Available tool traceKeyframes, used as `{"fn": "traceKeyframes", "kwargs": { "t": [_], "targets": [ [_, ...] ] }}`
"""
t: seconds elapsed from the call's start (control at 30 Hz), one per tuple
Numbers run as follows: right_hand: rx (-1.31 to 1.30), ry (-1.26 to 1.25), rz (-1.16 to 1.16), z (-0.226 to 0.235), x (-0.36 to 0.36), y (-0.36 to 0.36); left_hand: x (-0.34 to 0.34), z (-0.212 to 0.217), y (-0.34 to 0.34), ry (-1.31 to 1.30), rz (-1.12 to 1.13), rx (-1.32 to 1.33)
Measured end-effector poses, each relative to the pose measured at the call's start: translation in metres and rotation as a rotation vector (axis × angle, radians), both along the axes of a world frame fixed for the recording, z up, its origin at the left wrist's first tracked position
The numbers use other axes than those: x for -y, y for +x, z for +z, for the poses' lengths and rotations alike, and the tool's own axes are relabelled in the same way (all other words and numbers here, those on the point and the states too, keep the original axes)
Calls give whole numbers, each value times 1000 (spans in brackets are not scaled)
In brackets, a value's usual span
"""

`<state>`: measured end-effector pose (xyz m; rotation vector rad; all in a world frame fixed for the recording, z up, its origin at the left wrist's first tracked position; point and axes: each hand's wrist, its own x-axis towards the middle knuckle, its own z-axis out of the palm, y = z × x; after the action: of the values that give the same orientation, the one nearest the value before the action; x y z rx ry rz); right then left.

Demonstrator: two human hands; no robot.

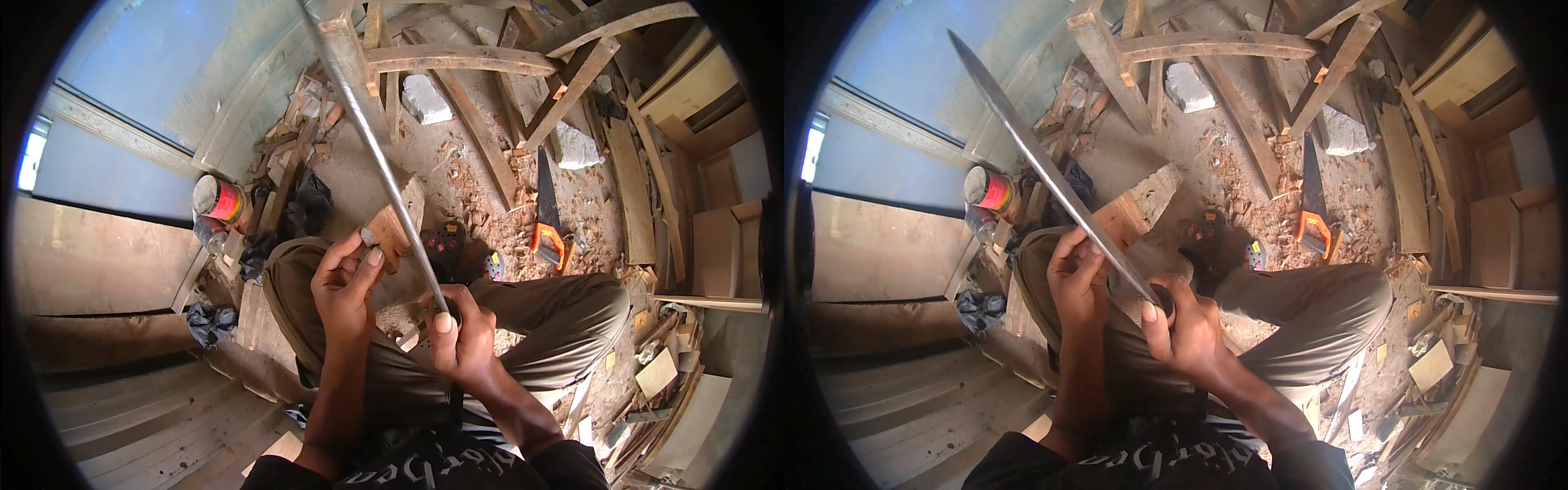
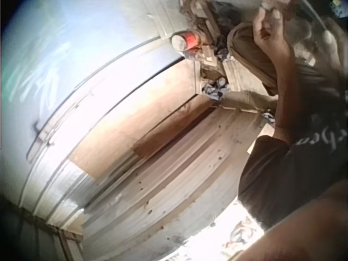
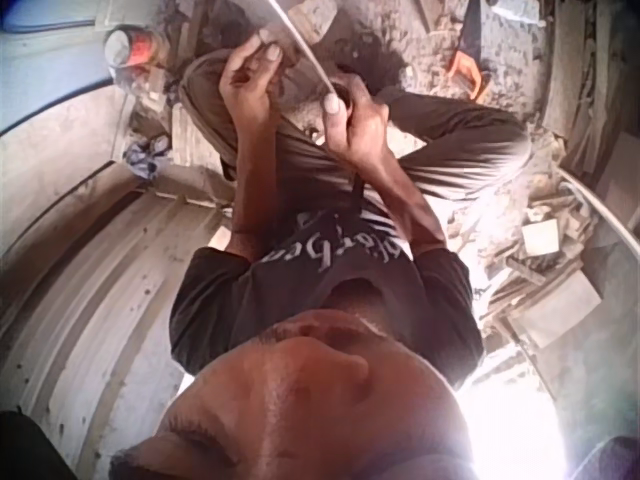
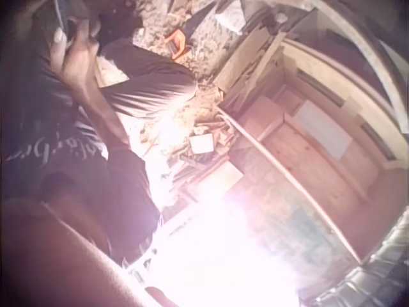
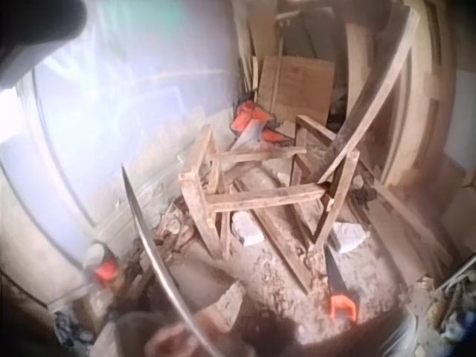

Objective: The person sits on the floor and uses a metal file to sharpen a small chisel-like tool. They hold the tool in the left hand and file it with the right hand, then reposition the tool and continue filing.

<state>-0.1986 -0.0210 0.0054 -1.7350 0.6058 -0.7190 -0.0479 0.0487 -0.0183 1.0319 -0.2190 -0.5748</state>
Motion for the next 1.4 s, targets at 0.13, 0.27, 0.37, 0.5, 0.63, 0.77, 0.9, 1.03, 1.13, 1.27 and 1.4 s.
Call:
{"fn": "traceKeyframes", "kwargs": {
  "t": [0.13,0.27,0.37,0.5,0.63,0.77,0.9,1.03,1.13,1.27,1.4],
  "targets": [
    [-296,41,5,-32,2,10,1,-7,-1,28,-34,9],
    [-213,40,23,-1,2,5,-4,-5,0,-26,-19,6],
    [-52,2,-17,-5,-4,-3,-2,-4,-6,-34,-22,12],
    [-246,-28,-20,-34,-4,8,1,-3,-16,24,4,-10],
    [-143,26,-20,10,-3,2,-3,-14,-6,-39,10,65],
    [-282,-4,13,-30,-1,1,-1,-10,-7,-84,-50,3],
    [-235,-31,6,-19,-2,4,3,-14,-3,-74,-20,-16],
    [-95,-64,-24,0,-5,-4,-3,-12,-7,-117,-61,16],
    [-283,0,19,-35,6,8,1,-6,-12,-32,-34,-72],
    [-217,-9,6,-9,-6,1,-6,-11,-10,3,-10,-5],
    [-55,-100,-5,-11,-2,-5,-4,-8,-10,47,-24,-39]
  ]
}}
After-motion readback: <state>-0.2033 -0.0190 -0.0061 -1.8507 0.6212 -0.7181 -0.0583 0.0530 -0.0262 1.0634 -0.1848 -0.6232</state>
